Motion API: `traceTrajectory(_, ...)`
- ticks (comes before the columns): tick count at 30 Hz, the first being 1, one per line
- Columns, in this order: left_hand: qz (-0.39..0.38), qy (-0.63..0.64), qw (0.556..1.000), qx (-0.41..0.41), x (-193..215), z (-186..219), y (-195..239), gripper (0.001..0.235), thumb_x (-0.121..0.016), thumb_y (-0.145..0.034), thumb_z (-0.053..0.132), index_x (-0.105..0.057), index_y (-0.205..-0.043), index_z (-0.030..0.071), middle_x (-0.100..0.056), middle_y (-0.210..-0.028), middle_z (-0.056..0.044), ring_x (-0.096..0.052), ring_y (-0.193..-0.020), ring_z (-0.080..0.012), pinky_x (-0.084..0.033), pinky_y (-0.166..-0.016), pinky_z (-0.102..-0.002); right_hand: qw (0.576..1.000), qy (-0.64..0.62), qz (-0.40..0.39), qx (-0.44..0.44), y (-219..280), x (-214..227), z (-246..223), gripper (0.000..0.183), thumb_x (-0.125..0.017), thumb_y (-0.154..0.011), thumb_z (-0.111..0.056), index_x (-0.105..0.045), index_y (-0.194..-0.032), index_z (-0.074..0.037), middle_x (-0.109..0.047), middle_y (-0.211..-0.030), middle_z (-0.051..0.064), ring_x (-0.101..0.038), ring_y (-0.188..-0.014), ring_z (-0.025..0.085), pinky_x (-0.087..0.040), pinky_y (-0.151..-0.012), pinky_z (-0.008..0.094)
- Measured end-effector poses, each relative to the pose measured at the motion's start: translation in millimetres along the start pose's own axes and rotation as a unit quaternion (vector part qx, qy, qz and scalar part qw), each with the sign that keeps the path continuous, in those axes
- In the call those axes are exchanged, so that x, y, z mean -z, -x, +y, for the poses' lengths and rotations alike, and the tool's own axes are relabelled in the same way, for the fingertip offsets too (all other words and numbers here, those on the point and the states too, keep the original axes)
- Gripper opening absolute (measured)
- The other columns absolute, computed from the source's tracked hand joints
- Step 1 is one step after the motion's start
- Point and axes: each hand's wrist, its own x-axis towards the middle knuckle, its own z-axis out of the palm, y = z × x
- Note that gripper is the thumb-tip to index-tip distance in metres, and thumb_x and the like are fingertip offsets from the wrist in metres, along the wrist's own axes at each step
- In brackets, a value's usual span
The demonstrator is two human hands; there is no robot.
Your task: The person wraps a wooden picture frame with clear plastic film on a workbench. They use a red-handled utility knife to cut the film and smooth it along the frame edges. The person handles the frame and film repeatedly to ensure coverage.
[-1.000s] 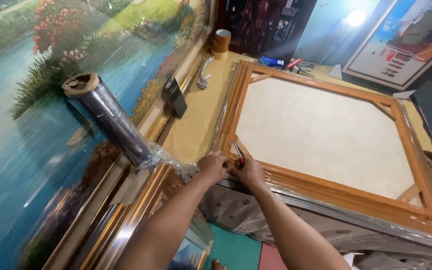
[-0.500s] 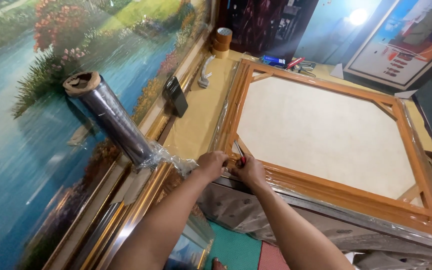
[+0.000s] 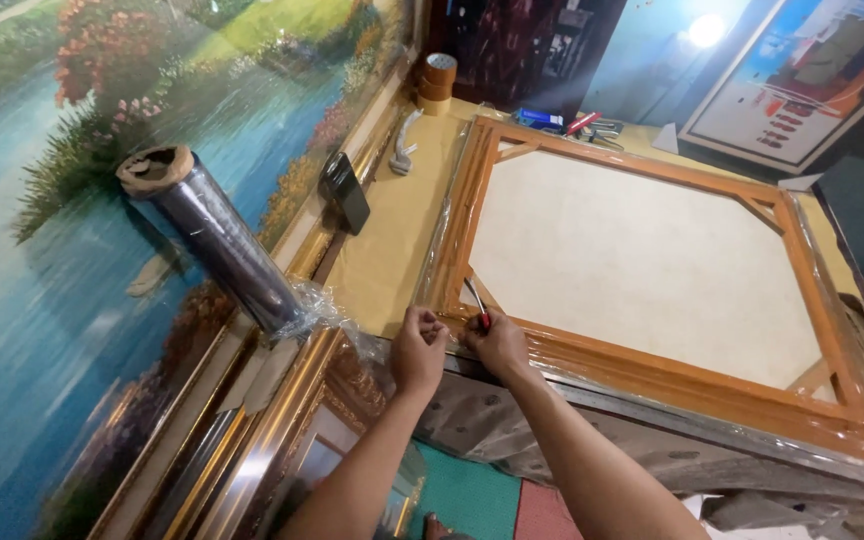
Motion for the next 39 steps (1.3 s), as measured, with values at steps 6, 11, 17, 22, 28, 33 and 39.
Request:
traceTrajectory(6,-0.056,0.128,0.980,0.141,-20,-9,22,0.025,-0.064,-0.070,0.020,-0.048,-0.090,0.019,-0.069,-0.079,0.004,-0.061,-0.075,-0.0124,-0.046,-0.067,-0.027,0.980,-0.194,0.027,-0.033,42,22,-9,0.027,-0.068,-0.068,-0.038,-0.067,-0.087,-0.019,-0.066,-0.073,0.005,-0.062,-0.074,0.020,-0.050,-0.066,0.033)
traceTrajectory(11,-0.124,0.154,0.971,0.137,-57,-22,24,0.024,-0.065,-0.070,0.017,-0.049,-0.088,0.018,-0.069,-0.079,0.004,-0.062,-0.074,-0.0096,-0.047,-0.063,-0.024,0.958,-0.282,0.020,-0.054,54,20,27,0.035,-0.075,-0.064,-0.024,-0.065,-0.095,-0.009,-0.065,-0.079,0.012,-0.060,-0.074,0.020,-0.054,-0.058,0.030)
traceTrajectory(17,-0.215,0.159,0.961,0.073,-92,-8,45,0.024,-0.069,-0.071,0.014,-0.051,-0.086,0.014,-0.069,-0.078,0.000,-0.063,-0.070,-0.0104,-0.048,-0.061,-0.024,0.927,-0.335,0.089,-0.147,100,57,55,0.033,-0.076,-0.065,-0.022,-0.067,-0.094,-0.009,-0.063,-0.076,0.011,-0.059,-0.075,0.018,-0.056,-0.056,0.032)
traceTrajectory(22,-0.304,0.123,0.945,-0.005,-120,31,81,0.022,-0.067,-0.071,0.015,-0.054,-0.088,0.014,-0.070,-0.079,-0.001,-0.065,-0.074,-0.0129,-0.049,-0.069,-0.027,0.882,-0.392,0.177,-0.193,134,97,87,0.041,-0.077,-0.065,-0.018,-0.062,-0.098,0.000,-0.054,-0.075,0.010,-0.053,-0.075,0.020,-0.054,-0.057,0.031)
traceTrajectory(28,-0.433,0.111,0.893,-0.057,-185,59,116,0.008,-0.062,-0.079,0.022,-0.062,-0.086,0.019,-0.068,-0.080,0.000,-0.064,-0.074,-0.0126,-0.049,-0.067,-0.025,0.822,-0.450,0.281,-0.206,175,145,124,0.050,-0.076,-0.064,-0.020,-0.057,-0.104,0.005,-0.057,-0.075,0.010,-0.046,-0.056,0.011,-0.052,-0.052,0.029)
traceTrajectory(33,-0.495,0.126,0.858,-0.051,-244,85,150,0.032,-0.045,-0.089,0.034,-0.063,-0.074,0.013,-0.066,-0.072,-0.002,-0.059,-0.067,-0.0120,-0.045,-0.064,-0.027,0.784,-0.466,0.349,-0.217,199,189,155,0.045,-0.075,-0.067,-0.017,-0.058,-0.102,0.004,-0.052,-0.066,0.010,-0.046,-0.049,0.012,-0.051,-0.049,0.028)
traceTrajectory(39,-0.475,0.123,0.871,-0.024,-300,115,190,0.048,-0.031,-0.089,0.047,-0.043,-0.055,0.015,-0.045,-0.051,-0.001,-0.043,-0.055,-0.0153,-0.034,-0.056,-0.031,0.739,-0.490,0.401,-0.231,197,224,266,0.046,-0.078,-0.063,-0.014,-0.059,-0.102,0.002,-0.058,-0.076,0.015,-0.050,-0.047,0.015,-0.051,-0.047,0.033)
